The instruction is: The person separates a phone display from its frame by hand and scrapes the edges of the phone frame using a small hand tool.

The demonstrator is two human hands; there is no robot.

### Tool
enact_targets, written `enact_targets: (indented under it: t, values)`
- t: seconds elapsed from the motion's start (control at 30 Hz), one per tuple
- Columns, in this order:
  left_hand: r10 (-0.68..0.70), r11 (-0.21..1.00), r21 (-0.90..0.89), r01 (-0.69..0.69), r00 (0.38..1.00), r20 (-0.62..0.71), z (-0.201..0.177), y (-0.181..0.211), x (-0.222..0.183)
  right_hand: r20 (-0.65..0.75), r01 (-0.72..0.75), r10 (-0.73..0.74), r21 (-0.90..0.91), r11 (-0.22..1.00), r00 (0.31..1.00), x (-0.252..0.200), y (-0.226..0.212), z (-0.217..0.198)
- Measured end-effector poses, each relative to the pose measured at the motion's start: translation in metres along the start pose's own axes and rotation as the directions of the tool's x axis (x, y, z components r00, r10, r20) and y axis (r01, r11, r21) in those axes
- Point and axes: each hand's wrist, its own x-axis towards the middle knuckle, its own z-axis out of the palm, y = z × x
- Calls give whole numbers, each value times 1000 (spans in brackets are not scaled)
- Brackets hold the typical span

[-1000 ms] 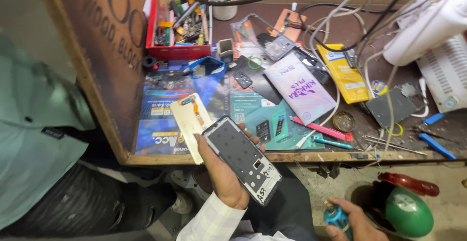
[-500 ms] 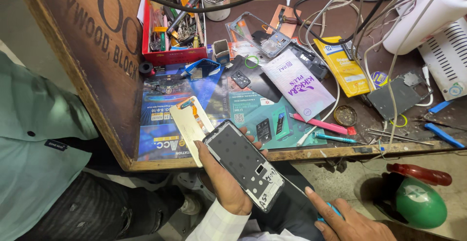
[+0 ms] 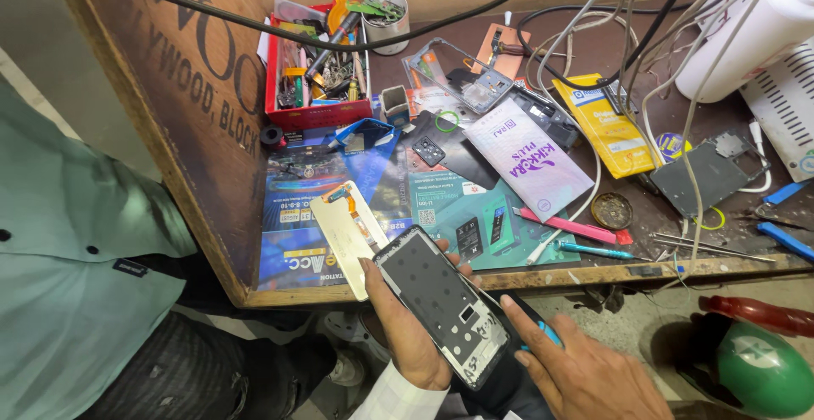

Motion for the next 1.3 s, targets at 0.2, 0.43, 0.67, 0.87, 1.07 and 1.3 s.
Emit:
enact_targets:
  t: [0.2, 0.43, 0.67, 0.87, 1.07, 1.3]
  values:
    - [-4, 1000, 24, 3, 1000, 24, 0, 4, -1, 61, -68, 69, -10, 998, 996, 5, -3, 5]
    - [-38, 998, -47, 41, 998, 48, -3, 7, 0, 110, -112, 129, -149, 982, 985, -13, 20, 56]
    - [-95, 995, 44, 92, 993, 71, -1, 1, -7, -114, -33, 29, -29, 999, 993, -1, 3, 26]
    - [-89, 987, 128, 93, 995, -37, 4, 5, -13, 91, -98, 107, -96, 991, 990, 8, 1, 28]
    - [-73, 986, 140, 87, 992, -101, 8, 3, -15, 7, -68, 68, -16, 998, 998, 11, -6, 12]
    - [-130, 983, 128, 134, 991, -33, 4, 1, -14, 55, -118, 117, 27, 993, 992, 18, -17, -11]
